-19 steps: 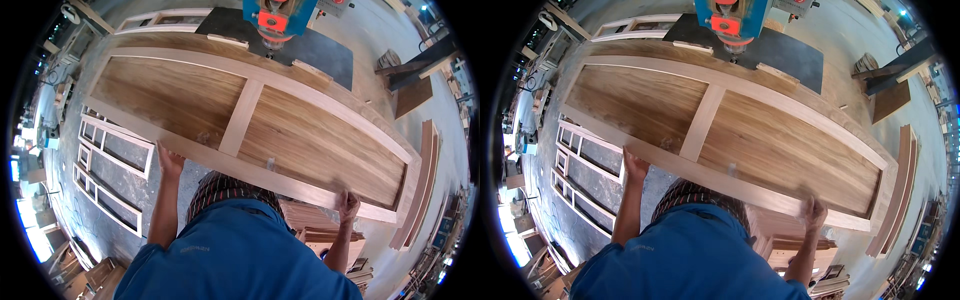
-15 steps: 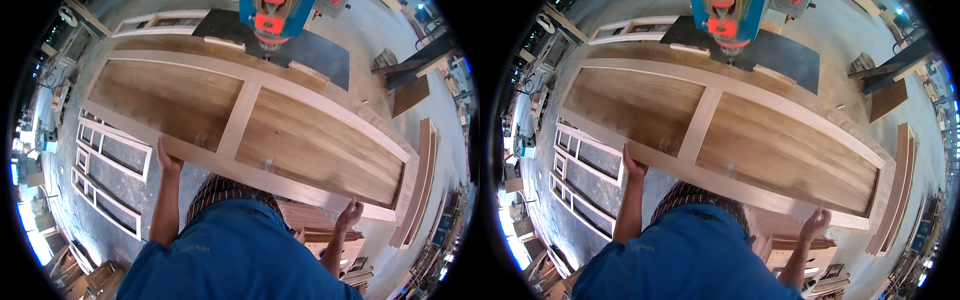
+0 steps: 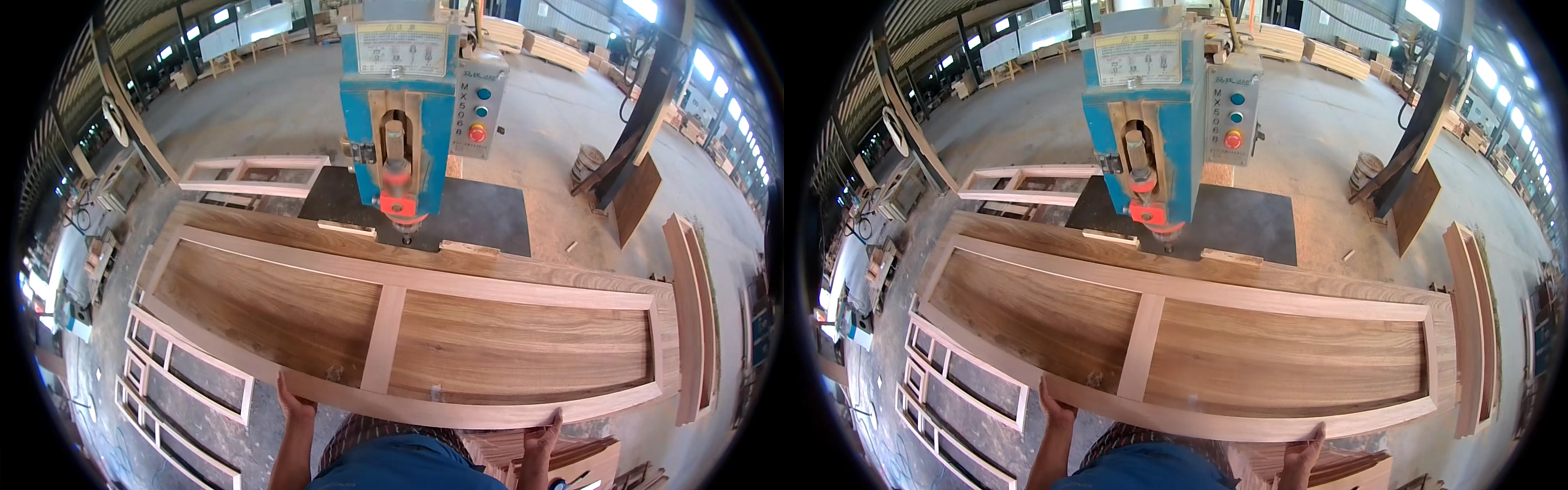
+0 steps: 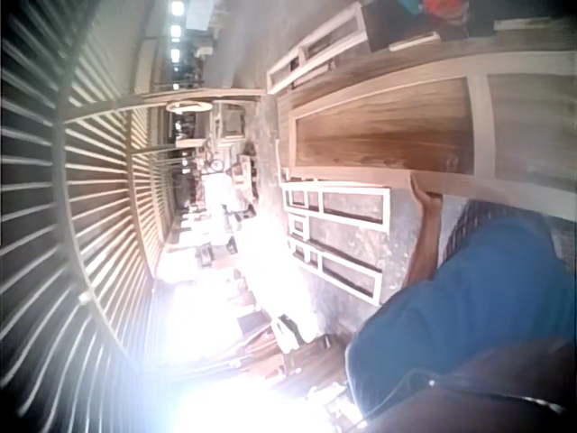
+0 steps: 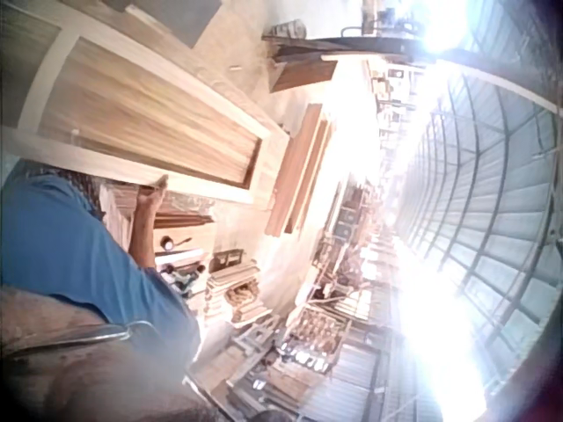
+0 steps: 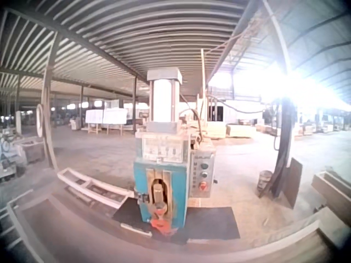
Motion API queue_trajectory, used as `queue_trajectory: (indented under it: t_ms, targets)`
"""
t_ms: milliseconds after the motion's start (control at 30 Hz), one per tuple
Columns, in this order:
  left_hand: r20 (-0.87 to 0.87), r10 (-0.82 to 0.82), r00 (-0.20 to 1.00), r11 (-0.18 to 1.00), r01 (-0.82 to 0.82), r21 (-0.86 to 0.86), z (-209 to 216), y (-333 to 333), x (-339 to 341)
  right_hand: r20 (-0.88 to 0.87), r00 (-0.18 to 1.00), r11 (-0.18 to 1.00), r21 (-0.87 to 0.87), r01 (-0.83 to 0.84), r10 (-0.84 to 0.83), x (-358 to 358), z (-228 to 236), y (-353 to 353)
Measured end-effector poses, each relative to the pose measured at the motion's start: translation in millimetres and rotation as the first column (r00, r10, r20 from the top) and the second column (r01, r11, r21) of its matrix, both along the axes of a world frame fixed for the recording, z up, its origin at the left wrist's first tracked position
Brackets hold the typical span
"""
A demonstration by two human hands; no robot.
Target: The person uses a vertical shaper machine to shape a large wooden frame, then uses a sanding block to smooth a long wooden curved piece by hand. The person picks up the frame and carries it across the workshop before laying it on the floor next to other frames.
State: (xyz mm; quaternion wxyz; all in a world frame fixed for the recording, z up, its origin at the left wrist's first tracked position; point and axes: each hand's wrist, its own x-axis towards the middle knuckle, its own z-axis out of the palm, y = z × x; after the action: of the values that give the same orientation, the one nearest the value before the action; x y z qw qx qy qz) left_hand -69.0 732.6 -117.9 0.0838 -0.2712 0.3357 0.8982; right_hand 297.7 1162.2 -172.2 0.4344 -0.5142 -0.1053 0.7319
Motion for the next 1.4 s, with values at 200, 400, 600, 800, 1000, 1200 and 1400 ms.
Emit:
queue_trajectory:
  t_ms: [200, 400, 600, 800, 1000, 1200, 1400]
  targets:
    - [-0.063, -0.046, 0.997, 0.998, 0.044, -0.039, -10.2, -13.3, 18.1, 0.075, 0.995, 0.997, 0.041, -0.069, 0.066, 6.8, 11.9, -1.4]
    - [-0.049, 0.077, 0.996, 0.879, -0.091, -0.468, -17.3, -16.0, 10.0, 0.277, 0.960, 0.995, 0.073, -0.073, 0.050, -28.7, 40.6, 2.5]
    - [0.071, 0.060, 0.996, 0.848, -0.013, -0.531, 8.9, -13.7, 2.6, 0.561, 0.827, 0.968, 0.192, -0.161, 0.026, -35.2, 42.6, 4.1]
    - [0.172, -0.009, 0.985, 0.824, 0.105, -0.557, 9.6, -33.5, 9.7, 0.718, 0.696, 0.960, 0.215, -0.178, -0.032, -37.0, 75.0, -5.1]
    - [0.057, -0.031, 0.998, 0.916, 0.051, -0.397, 6.4, -40.6, 6.2, 0.179, 0.980, 0.990, 0.132, 0.058, -0.081, -16.6, 54.3, 16.0]
    - [-0.077, -0.057, 0.995, 0.959, 0.033, -0.282, 59.5, -6.8, -14.7, 0.081, 0.996, 0.968, 0.252, 0.009, -0.030, -28.6, 74.6, 24.8]
    - [-0.022, -0.056, 0.998, 0.955, 0.047, -0.293, 19.5, -10.4, -49.4, 0.072, 0.997, 0.977, 0.207, -0.043, 0.029, -26.6, 35.7, 35.7]
